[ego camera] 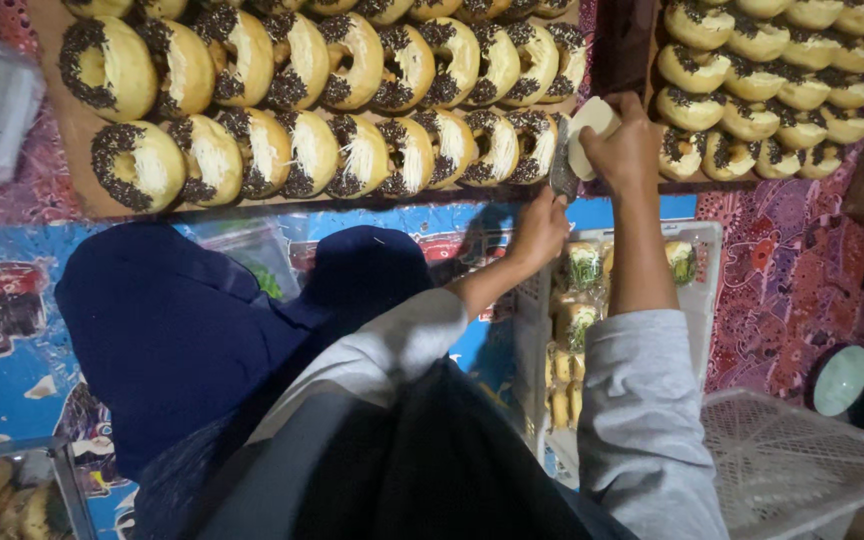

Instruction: The person sits on the floor and uses a handheld metal grater to grate a block of white cheese over trays of ring-shaped pastries. The person moves the grater and cheese across multiple pastries, sprinkling shredded cheese on top.

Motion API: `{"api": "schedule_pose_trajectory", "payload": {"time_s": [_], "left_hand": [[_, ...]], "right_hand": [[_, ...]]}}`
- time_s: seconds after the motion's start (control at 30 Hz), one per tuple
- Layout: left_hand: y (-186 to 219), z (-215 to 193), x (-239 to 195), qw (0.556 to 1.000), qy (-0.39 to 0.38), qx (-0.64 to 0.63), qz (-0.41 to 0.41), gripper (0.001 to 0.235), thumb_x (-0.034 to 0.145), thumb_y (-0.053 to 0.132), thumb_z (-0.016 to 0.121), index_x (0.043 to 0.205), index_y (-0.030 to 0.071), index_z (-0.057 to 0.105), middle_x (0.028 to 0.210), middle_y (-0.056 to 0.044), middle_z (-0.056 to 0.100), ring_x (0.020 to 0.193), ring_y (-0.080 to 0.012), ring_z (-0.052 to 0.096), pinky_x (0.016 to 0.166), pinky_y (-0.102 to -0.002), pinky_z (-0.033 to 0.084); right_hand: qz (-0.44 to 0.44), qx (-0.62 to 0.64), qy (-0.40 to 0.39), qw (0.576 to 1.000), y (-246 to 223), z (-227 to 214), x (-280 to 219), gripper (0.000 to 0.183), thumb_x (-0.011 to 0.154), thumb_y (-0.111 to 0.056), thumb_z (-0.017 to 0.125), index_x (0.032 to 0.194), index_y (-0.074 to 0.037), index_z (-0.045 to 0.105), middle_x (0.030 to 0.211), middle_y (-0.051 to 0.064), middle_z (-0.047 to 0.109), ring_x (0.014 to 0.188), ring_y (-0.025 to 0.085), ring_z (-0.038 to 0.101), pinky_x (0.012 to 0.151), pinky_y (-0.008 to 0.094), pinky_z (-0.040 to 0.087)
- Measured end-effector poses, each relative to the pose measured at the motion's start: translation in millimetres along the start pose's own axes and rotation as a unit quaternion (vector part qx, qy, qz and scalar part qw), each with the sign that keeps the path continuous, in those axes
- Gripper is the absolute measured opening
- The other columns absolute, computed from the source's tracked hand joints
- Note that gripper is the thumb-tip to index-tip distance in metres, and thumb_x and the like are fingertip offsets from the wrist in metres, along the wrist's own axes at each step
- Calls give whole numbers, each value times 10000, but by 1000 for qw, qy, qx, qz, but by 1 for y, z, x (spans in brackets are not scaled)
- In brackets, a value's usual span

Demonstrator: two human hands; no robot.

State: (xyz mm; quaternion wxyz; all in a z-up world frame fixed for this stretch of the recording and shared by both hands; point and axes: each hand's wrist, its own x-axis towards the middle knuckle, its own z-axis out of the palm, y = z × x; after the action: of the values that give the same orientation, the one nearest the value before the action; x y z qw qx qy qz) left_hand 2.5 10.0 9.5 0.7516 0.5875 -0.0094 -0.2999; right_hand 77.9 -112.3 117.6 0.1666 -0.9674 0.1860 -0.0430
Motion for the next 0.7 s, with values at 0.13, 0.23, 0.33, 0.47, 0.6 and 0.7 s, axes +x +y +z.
{"api": "schedule_pose_trajectory", "payload": {"time_s": [0.13,0.23,0.33,0.47,0.6,0.7], "left_hand": [[2,-10,-14,1000,-18,-7,-2,189,1043,150,510,923,20,442,576,-120,545,410,-219,539,375,-380,419],[2,-17,-34,999,-16,44,-7,217,1063,183,506,915,31,461,570,-104,553,420,-203,556,391,-364,426],[-2,-26,-63,997,-18,48,57,186,1078,180,487,960,39,515,593,-83,582,481,-188,581,446,-365,443],[-2,-49,-83,998,-60,14,17,226,1102,201,489,988,9,522,640,-115,547,482,-227,507,458,-406,406],[6,-76,-65,969,-77,189,142,234,1067,215,539,1038,-9,599,652,-185,583,529,-302,587,534,-444,446],[13,-89,-42,949,-117,239,168,279,1058,220,546,1157,-33,609,828,-238,642,704,-383,647,639,-482,496]], "right_hand": [[37,3,-9,999,4,2,7,453,790,-220,827,1180,-38,686,1033,244,738,971,415,712,888,465,555],[27,6,-17,999,11,-1,15,442,782,-225,849,1164,-47,713,1043,240,745,970,400,722,910,455,554],[34,30,-27,999,23,-8,17,456,776,-237,871,1163,-41,731,1043,214,752,951,353,735,879,429,561],[125,170,-25,977,37,-15,9,497,792,-232,827,1221,-26,685,1071,150,749,937,245,752,831,357,596],[122,218,-17,968,53,-10,-3,463,830,-184,814,1238,-8,685,1094,148,758,954,214,741,845,334,583],[119,251,39,960,64,-2,-14,446,875,-153,810,1270,1,672,1150,161,748,1008,219,724,884,330,571]]}}
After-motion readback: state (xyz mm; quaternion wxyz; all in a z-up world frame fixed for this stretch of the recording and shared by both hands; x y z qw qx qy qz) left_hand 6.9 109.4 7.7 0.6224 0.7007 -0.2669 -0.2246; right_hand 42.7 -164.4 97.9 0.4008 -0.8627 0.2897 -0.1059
